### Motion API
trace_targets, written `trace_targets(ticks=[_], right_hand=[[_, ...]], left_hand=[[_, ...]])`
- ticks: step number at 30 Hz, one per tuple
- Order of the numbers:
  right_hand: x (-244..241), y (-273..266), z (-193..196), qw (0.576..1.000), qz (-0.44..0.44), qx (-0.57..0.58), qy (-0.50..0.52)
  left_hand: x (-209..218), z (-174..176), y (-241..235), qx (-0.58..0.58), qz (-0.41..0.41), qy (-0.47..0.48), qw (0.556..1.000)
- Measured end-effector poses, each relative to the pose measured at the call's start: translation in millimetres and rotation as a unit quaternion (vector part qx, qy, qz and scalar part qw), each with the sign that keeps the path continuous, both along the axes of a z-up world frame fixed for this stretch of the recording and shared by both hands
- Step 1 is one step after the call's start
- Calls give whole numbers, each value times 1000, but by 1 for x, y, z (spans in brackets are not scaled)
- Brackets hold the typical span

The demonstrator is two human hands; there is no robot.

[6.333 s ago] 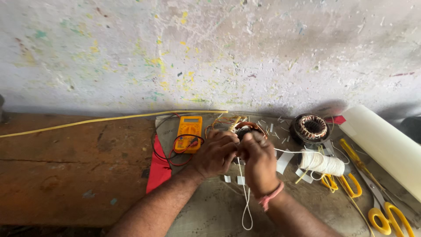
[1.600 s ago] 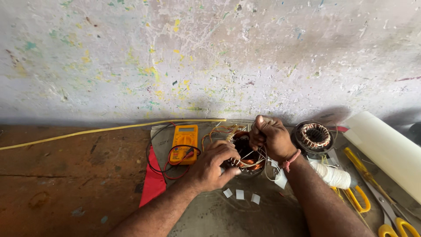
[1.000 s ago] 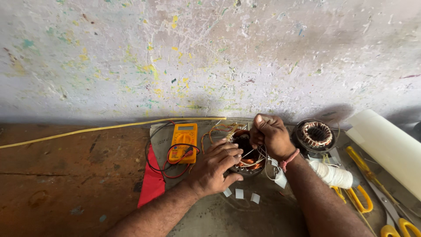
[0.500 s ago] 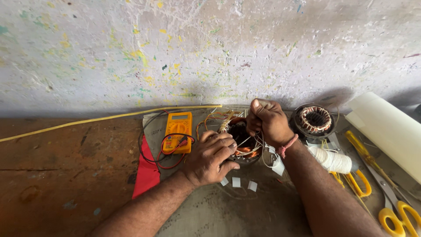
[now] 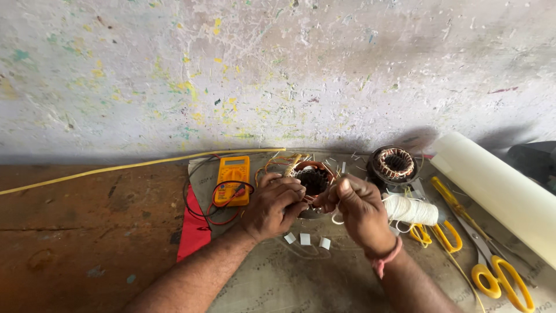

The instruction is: The person binds the copper windings of an electric motor stator using white string and a yellow-handled tool.

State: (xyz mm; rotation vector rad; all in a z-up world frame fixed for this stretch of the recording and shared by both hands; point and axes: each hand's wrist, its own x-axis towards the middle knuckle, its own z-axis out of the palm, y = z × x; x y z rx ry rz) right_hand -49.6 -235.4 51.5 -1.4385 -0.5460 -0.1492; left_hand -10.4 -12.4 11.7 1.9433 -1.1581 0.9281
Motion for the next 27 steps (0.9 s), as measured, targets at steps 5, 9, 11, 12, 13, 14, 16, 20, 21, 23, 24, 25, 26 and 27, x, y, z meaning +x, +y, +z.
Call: trace_targets(ticks=[5,9,11,12,13,14,16,20,21,23,24,25,26,27], right_hand=[[-27,20,-28,993,-7,113,-21],[-43,36,-47,994,-37,25,-98],[-49,39,-48,990,-112,-89,16],[-54,40,-49,989,-116,-87,19],[-56,42,-48,989,-109,-95,15],[-57,45,-47,990,-101,-103,11],[-57,58,-51,981,-120,-117,-95],[-44,55,-43,948,-88,-237,-195],[-42,53,-40,946,-96,-236,-199],[-41,50,-34,914,-48,-310,-255],[-41,50,-33,913,-53,-312,-256],[-42,52,-33,904,-54,-331,-267],[-42,53,-33,893,-56,-349,-277],[-44,54,-34,894,-53,-348,-277]], left_hand=[[-2,4,-1,-10,-3,21,1000],[-3,10,1,-8,-4,25,1000],[-3,12,-1,-7,10,15,1000],[-4,11,-3,-5,6,17,1000],[-4,12,-4,-12,6,20,1000],[-2,12,-4,-18,6,24,1000],[-2,9,-3,-14,4,31,999],[4,8,0,4,-11,52,999],[5,9,-2,6,-17,46,999],[1,10,-4,-3,1,60,998],[3,11,-3,-3,-3,57,998],[4,13,2,2,-26,68,997],[5,14,5,6,-49,79,996],[2,14,8,6,-46,80,996]])
